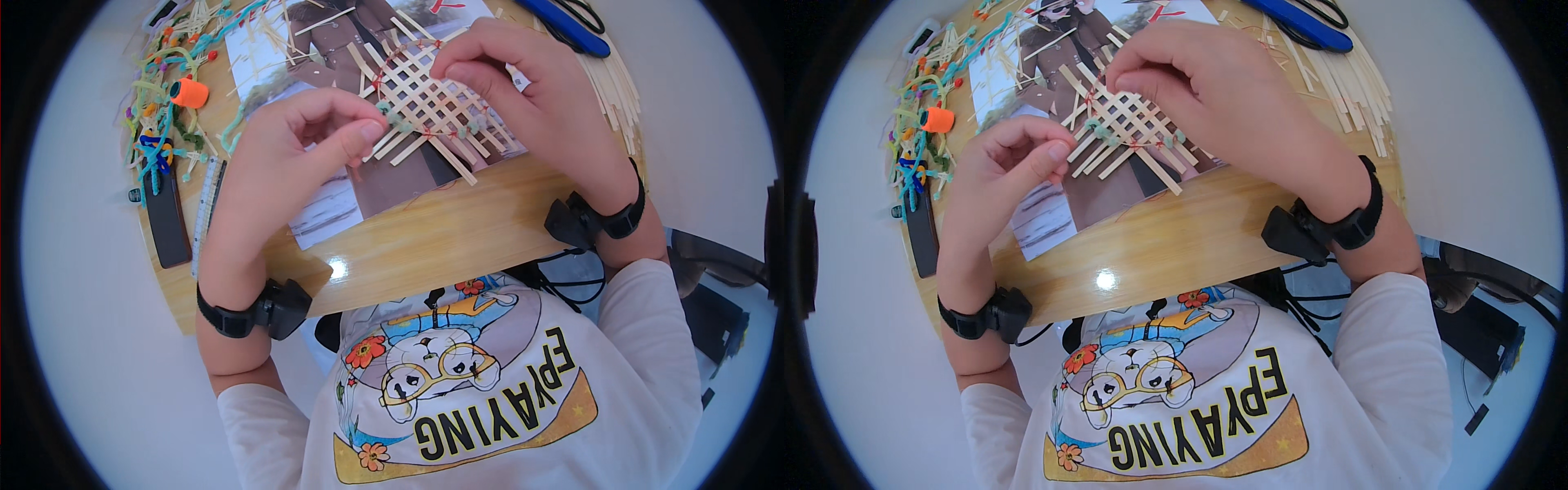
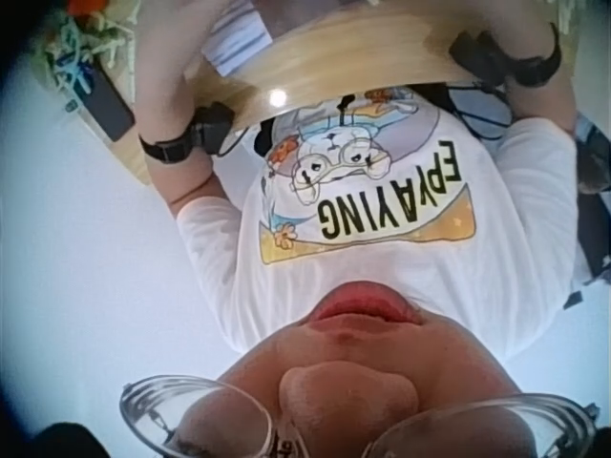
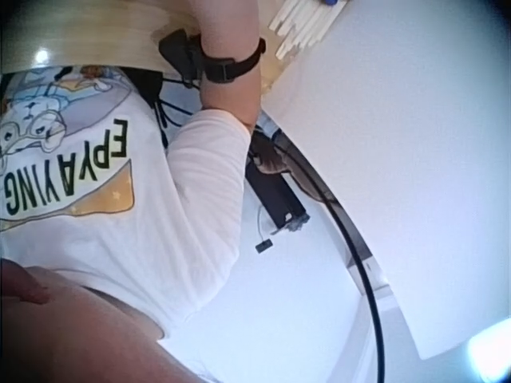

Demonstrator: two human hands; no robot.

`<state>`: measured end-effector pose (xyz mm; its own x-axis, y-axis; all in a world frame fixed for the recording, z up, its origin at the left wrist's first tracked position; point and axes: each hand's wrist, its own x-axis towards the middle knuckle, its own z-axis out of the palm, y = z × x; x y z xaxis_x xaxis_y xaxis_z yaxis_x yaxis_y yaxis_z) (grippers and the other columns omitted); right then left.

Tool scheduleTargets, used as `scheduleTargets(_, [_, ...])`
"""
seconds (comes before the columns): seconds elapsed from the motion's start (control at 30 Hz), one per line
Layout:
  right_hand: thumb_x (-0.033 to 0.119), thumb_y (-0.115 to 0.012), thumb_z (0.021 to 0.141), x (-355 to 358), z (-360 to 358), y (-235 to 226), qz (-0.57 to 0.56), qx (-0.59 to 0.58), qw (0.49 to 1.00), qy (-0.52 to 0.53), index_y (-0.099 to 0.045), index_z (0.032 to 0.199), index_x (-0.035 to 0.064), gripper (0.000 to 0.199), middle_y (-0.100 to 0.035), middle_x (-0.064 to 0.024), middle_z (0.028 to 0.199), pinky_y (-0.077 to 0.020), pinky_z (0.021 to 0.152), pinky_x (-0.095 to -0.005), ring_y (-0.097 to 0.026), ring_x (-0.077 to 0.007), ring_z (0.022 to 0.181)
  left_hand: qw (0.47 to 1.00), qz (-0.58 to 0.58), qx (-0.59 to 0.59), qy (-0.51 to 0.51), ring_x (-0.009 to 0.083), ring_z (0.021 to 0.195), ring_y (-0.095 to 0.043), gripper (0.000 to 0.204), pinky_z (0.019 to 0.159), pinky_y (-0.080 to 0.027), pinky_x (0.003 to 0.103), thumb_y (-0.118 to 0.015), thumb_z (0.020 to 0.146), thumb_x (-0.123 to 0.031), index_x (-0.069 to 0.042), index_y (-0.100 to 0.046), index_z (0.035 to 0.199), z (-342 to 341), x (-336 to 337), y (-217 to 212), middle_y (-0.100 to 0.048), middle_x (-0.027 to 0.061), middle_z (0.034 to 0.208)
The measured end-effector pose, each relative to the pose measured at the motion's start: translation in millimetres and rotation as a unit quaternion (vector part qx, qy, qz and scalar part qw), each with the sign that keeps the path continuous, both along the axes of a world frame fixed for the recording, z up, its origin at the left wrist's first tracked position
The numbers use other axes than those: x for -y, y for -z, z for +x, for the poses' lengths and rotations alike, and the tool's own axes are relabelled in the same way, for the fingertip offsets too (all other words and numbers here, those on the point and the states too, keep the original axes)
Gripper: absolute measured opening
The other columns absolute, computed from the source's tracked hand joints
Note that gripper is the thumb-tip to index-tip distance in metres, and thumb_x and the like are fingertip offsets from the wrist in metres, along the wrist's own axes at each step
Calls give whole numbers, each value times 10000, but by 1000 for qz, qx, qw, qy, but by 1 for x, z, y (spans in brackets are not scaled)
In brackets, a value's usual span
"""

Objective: The person is weaving small bamboo or wooden sticks together to create a decorative mat or base for a craft project.

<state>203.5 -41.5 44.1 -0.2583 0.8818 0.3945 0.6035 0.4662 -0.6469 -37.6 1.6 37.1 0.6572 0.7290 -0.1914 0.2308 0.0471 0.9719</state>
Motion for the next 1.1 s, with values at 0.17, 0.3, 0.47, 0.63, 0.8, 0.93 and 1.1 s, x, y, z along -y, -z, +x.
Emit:
scheduleTargets(0.17, [1, -577, 842, 0, 8, -17, 49, 105, 993, 20, -628, 974, 4, 141, -630, -115, 855, -454, 587, -251, -577, -166, 667, 998, 35, -29, -38, 53, 702, -547, 164, 652, -443, 196, -660, 863, -143, -6, -657, 953, -1, -1, 6, -622, -4, 772])
scheduleTargets(0.3, [42, -601, 848, -7, 12, -13, 61, 19, 996, 69, -626, 882, -4, 62, -596, -108, 757, -430, 590, -273, -553, -191, 652, 995, 81, -28, -58, 52, 705, -543, 164, 656, -441, 196, -655, 867, -148, -3, -655, 945, -2, -6, 12, -608, -9, 756])
scheduleTargets(0.47, [71, -597, 850, -8, 13, -7, 53, 44, 994, 88, -637, 885, -7, 94, -624, -130, 792, -452, 615, -298, -583, -222, 672, 984, 164, -36, -59, 49, 687, -546, 177, 652, -447, 196, -643, 878, -169, -4, -655, 939, 4, -8, 16, -600, -14, 727])
scheduleTargets(0.63, [128, -591, 858, -5, 3, 0, 54, 54, 995, 56, -641, 891, -1, 143, -636, -144, 843, -471, 668, -342, -603, -269, 750, 978, 200, -23, -59, 47, 706, -545, 180, 664, -440, 189, -642, 885, -170, -3, -649, 953, -1, -7, 18, -602, -17, 761])
scheduleTargets(0.8, [215, -596, 883, -9, 18, -3, 75, 127, 985, 92, -633, 1028, 13, 252, -633, -166, 1003, -487, 771, -352, -614, -289, 867, 966, 241, -39, -80, 49, 688, -566, 151, 655, -454, 198, -654, 866, -156, -14, -666, 915, 6, 4, 8, -617, -14, 730])
scheduleTargets(0.93, [195, -583, 911, -1, 14, -29, -59, -82, 990, 98, -612, 1118, 22, 272, -634, -133, 1051, -498, 738, -286, -610, -170, 861, 938, 329, -71, -83, 68, 678, -580, 135, 645, -467, 212, -663, 844, -135, -7, -668, 888, 14, 18, 3, -632, 8, 725])
scheduleTargets(1.1, [296, -598, 903, -1, -12, -17, -138, -152, 970, -126, -554, 1187, -4, 415, -657, -88, 969, -519, 642, -234, -618, -104, 692, 896, 431, -78, -70, 128, 675, -620, 141, 641, -495, 245, -676, 821, -119, -10, -665, 909, 29, 21, -10, -654, 67, 747])
